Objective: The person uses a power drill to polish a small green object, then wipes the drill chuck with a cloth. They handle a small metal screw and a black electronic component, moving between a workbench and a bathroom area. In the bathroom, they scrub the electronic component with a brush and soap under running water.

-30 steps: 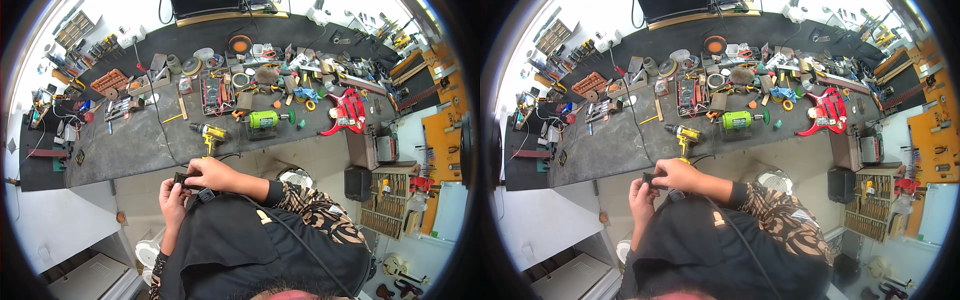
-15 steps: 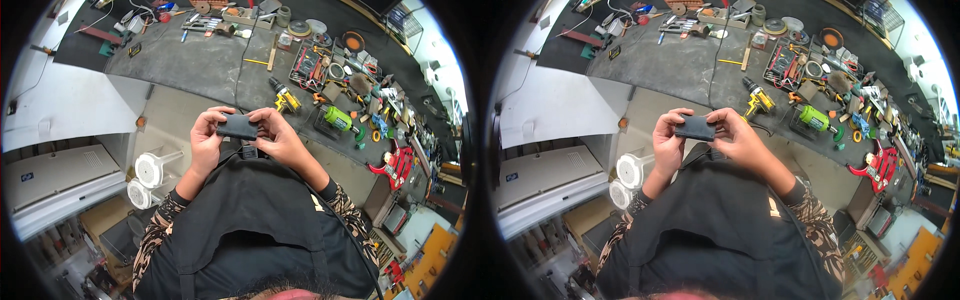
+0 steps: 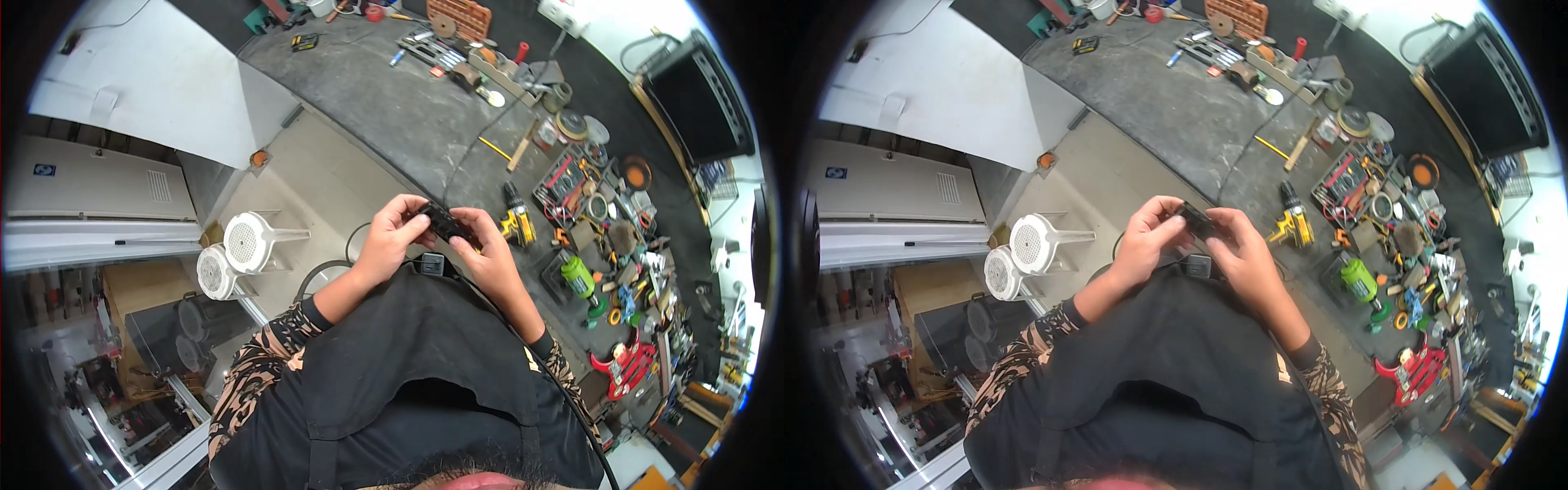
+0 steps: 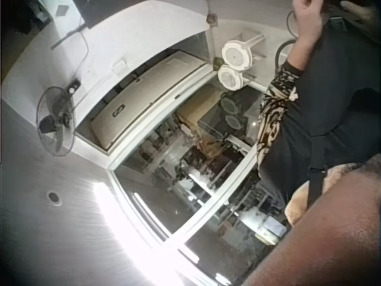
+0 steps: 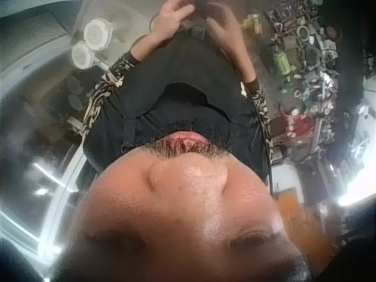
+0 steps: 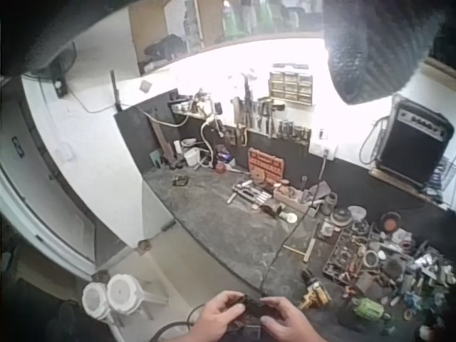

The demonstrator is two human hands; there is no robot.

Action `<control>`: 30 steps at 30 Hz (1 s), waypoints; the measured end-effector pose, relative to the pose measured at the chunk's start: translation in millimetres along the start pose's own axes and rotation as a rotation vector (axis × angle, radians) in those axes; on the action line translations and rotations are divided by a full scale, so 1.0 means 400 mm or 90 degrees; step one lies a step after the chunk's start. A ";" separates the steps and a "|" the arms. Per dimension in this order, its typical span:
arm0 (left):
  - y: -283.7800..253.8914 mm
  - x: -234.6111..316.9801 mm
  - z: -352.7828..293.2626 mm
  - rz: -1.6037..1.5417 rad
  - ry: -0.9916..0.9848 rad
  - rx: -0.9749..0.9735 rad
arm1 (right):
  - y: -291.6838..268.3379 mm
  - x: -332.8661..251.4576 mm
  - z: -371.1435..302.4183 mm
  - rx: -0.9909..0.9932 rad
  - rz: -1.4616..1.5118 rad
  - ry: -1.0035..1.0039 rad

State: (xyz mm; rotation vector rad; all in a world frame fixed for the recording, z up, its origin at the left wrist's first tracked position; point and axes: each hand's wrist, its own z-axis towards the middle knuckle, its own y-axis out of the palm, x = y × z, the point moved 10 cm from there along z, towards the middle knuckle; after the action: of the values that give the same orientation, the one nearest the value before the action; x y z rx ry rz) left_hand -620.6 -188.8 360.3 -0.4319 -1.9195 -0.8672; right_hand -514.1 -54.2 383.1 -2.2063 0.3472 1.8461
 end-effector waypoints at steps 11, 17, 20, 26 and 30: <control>-0.349 0.123 0.141 -0.036 -0.028 0.016 | 0.259 -0.006 0.341 -0.018 0.101 0.073; -0.496 0.159 0.221 -0.063 -0.091 -0.004 | 0.377 -0.008 0.466 0.065 0.199 0.096; -0.502 0.143 0.250 -0.088 -0.125 -0.043 | 0.377 0.007 0.461 0.123 0.179 0.132; -0.355 0.084 0.257 -0.016 -0.211 -0.186 | 0.281 0.045 0.311 0.268 0.215 0.135; -0.195 0.035 0.214 0.032 -0.228 -0.285 | 0.187 0.055 0.134 0.356 0.228 0.118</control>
State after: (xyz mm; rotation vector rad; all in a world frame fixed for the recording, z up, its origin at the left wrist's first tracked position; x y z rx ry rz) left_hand -728.6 -181.0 316.8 -0.9520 -2.0144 -1.2579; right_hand -585.0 -107.4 349.9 -1.9972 1.1995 1.4401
